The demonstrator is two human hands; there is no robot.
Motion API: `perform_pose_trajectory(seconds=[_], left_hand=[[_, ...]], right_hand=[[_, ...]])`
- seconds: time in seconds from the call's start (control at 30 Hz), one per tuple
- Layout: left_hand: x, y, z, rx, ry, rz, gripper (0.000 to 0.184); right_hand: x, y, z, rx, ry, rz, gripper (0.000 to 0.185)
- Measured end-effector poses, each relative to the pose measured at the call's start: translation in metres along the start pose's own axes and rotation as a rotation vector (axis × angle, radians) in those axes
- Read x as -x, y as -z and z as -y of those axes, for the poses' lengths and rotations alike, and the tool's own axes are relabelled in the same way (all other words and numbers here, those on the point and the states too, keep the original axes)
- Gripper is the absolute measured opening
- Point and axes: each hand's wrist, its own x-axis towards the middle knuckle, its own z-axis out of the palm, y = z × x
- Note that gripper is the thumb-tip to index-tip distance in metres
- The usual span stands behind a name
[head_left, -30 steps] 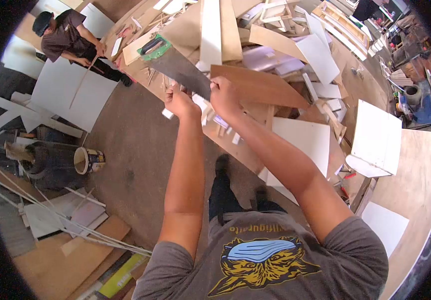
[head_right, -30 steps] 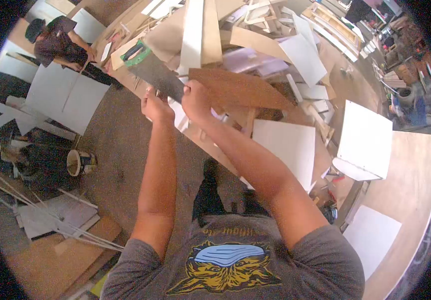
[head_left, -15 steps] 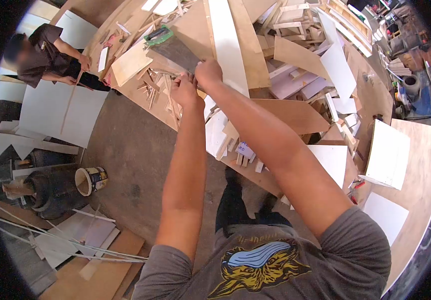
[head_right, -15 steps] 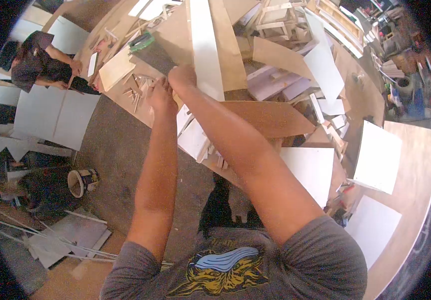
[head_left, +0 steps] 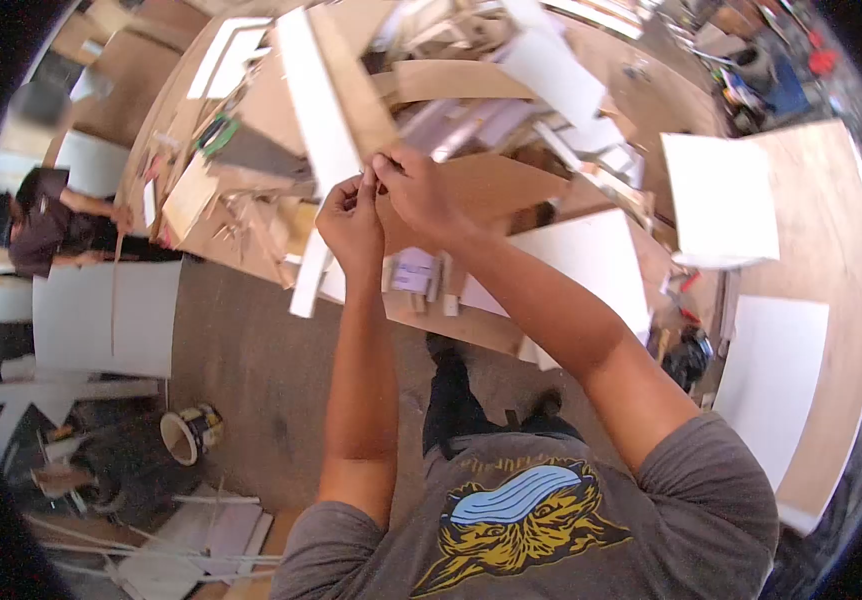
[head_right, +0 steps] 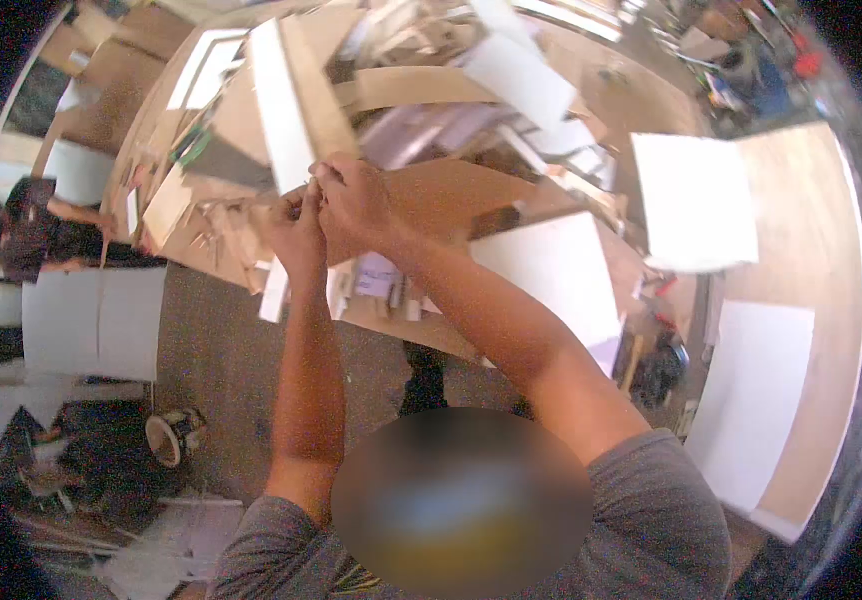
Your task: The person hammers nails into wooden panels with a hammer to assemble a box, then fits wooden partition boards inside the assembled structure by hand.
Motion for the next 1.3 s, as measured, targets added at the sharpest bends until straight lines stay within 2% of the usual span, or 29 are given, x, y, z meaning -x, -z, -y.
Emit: perform_pose_trajectory(seconds=[0.1,0.23,0.27,0.47,0.6,0.77,0.9,1.0,1.07,1.3], left_hand=[[0.09,-0.052,-0.034,-0.062,-0.063,0.187,0.02],[0.223,-0.134,-0.061,-0.168,-0.318,0.371,0.01],[0.261,-0.154,-0.07,-0.167,-0.41,0.412,0.009],[0.473,-0.252,-0.09,-0.169,-0.308,0.734,0.013],[0.567,-0.299,-0.098,-0.17,-0.232,0.833,0.017],[0.633,-0.356,-0.095,-0.208,-0.316,0.911,0.018],[0.669,-0.416,-0.098,-0.257,-0.329,0.939,0.018],[0.692,-0.478,-0.087,-0.27,-0.395,0.937,0.017],[0.706,-0.523,-0.078,-0.149,-0.342,0.947,0.016],[0.739,-0.639,-0.113,-0.102,-0.354,0.944,0.014]], right_hand=[[0.086,0.096,0.035,0.123,0.155,-0.134,0.02],[0.204,0.236,0.05,0.283,0.068,-0.261,0.017],[0.238,0.272,0.05,0.324,0.121,-0.316,0.015],[0.437,0.438,0.052,0.548,-0.1,-0.557,0.02],[0.516,0.509,0.048,0.569,-0.235,-0.644,0.022],[0.571,0.581,0.035,0.569,-0.29,-0.698,0.023],[0.588,0.65,0.017,0.549,-0.353,-0.629,0.019],[0.59,0.713,0.003,0.592,-0.291,-0.61,0.017],[0.588,0.756,-0.005,0.585,-0.276,-0.639,0.016],[0.572,0.891,0.01,0.536,-0.249,-0.582,0.014]])
